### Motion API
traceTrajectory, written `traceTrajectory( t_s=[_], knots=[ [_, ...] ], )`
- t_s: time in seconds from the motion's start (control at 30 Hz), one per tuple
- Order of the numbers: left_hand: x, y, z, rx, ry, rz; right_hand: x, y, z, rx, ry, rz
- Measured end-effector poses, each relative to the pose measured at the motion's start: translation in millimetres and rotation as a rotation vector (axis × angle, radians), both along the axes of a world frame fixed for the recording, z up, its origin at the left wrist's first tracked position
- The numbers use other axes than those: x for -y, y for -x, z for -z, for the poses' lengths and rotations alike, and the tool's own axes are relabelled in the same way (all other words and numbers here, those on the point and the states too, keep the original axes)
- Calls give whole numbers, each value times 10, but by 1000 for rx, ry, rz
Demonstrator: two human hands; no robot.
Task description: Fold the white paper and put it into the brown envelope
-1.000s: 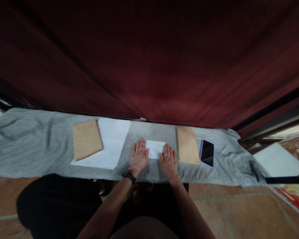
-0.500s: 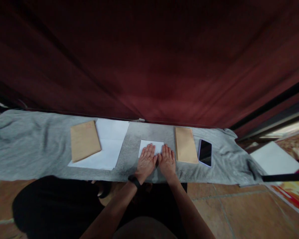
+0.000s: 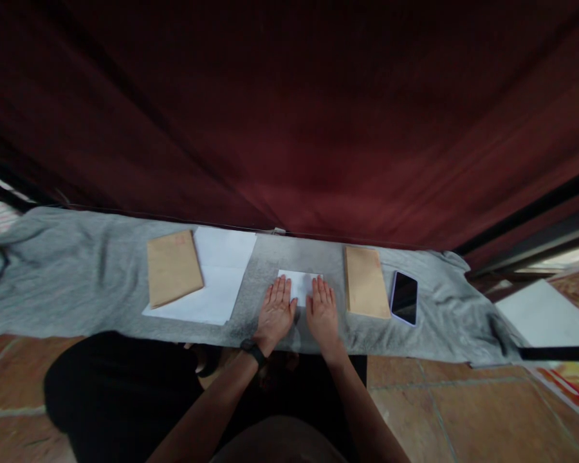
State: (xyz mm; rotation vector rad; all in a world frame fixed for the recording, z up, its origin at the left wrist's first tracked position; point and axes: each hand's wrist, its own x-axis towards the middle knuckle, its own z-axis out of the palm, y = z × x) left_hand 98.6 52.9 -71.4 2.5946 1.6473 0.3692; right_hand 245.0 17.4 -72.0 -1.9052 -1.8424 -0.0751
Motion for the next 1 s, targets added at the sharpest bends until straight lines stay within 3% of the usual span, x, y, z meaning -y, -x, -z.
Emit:
traceTrajectory(
  t_s=[0.13,0.4,0.83,1.0],
  knots=[
    [-10,21,44,-41,6,14,-8,201,-11,4,72,-177],
    [9,10,-9,8,-11,0,104,107,49,76,53,-47],
    [6,-55,-24,32,-41,-44,263,-84,46,134,68,12],
    [-71,-190,-58,37,-36,46,255,-68,41,146,70,24]
  ],
)
